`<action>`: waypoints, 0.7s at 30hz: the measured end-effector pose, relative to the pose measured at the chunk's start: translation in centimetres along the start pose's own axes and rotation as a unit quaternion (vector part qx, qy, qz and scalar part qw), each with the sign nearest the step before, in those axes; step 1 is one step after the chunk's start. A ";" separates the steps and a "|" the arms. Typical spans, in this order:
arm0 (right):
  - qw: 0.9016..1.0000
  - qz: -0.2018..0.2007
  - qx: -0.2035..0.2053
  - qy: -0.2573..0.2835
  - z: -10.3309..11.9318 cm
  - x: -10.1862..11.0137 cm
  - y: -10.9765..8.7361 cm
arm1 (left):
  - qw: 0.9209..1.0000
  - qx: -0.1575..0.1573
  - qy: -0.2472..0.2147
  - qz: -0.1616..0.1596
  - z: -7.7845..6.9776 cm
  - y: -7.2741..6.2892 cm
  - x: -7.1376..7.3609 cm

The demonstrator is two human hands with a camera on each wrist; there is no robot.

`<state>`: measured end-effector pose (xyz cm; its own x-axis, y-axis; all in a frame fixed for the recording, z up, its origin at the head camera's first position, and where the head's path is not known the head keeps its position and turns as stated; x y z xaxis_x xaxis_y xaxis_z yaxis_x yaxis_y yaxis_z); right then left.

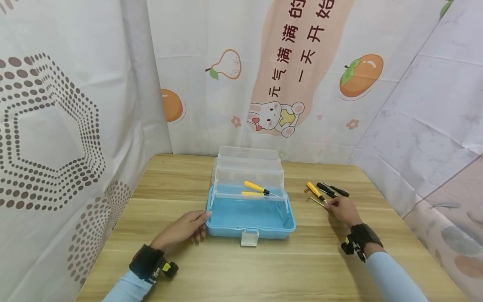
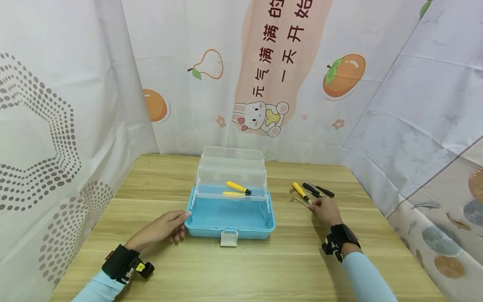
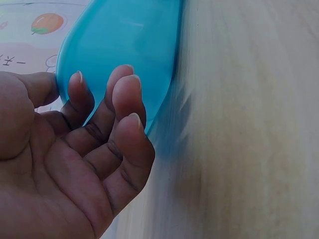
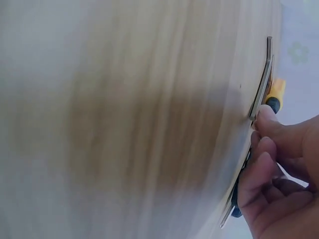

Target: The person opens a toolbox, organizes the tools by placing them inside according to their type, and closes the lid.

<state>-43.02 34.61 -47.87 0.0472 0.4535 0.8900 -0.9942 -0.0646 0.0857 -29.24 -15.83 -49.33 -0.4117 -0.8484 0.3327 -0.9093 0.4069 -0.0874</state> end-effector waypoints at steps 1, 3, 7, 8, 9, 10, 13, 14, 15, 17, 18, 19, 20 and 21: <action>1.000 -0.006 0.002 -0.002 0.0 0.2 -0.1 | 1.000 0.000 -0.001 0.000 0.0 0.0 0.0; 1.000 -0.016 0.001 0.000 -0.1 0.4 -0.4 | 1.000 -0.001 -0.003 0.000 -0.2 -0.1 0.0; 0.999 -0.036 0.007 0.009 -0.2 1.0 -0.8 | 1.000 -0.003 -0.001 0.001 -0.3 -0.1 0.0; 0.999 -0.043 0.008 0.011 -0.2 1.1 -0.9 | 1.000 -0.003 0.000 0.000 -0.3 -0.1 0.0; 0.999 -0.051 0.011 0.013 -0.2 1.3 -1.0 | 1.000 -0.003 0.001 0.000 -0.3 -0.1 0.0; 0.998 -0.058 0.014 0.012 -0.2 1.5 -1.1 | 1.000 -0.003 0.002 0.000 -0.3 -0.1 0.0; 0.996 -0.084 0.017 0.014 -0.1 2.2 -1.5 | 1.000 -0.004 0.005 0.001 -0.3 -0.1 -0.1; 0.996 -0.091 0.019 0.015 0.0 2.4 -1.6 | 1.000 -0.003 0.005 0.001 -0.2 0.0 0.0; 0.995 -0.096 0.019 0.016 0.1 2.5 -1.7 | 1.000 -0.003 0.004 0.001 -0.2 0.0 0.0; 0.994 -0.107 0.019 0.015 0.2 2.8 -1.9 | 1.000 -0.002 0.003 0.002 -0.1 0.1 0.0; 0.994 -0.111 0.018 0.014 0.2 2.9 -2.0 | 1.000 -0.002 0.002 0.001 0.0 0.1 0.0; 0.993 -0.115 0.017 0.015 0.3 3.0 -2.1 | 1.000 -0.001 0.000 0.001 0.0 0.1 0.0; 0.993 -0.118 0.016 0.015 0.2 3.1 -2.1 | 1.000 -0.001 -0.002 0.000 0.0 0.1 0.0; 0.992 -0.122 0.013 0.014 0.2 3.2 -2.2 | 1.000 -0.001 -0.003 -0.001 -0.1 0.1 0.0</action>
<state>-40.70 35.99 -45.16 0.2828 0.4836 0.8284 -0.9508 0.0275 0.3085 -29.32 -15.81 -49.26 -0.4102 -0.8515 0.3265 -0.9100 0.4060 -0.0846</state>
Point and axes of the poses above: each hand's wrist, its own y-axis towards the middle knuckle, its own x-axis out of the back of the hand, z = x × y, the point moved 10 cm from there along y, towards the middle knuckle, and after that the axes turned 3 degrees about -x, right-handed, at the moved point
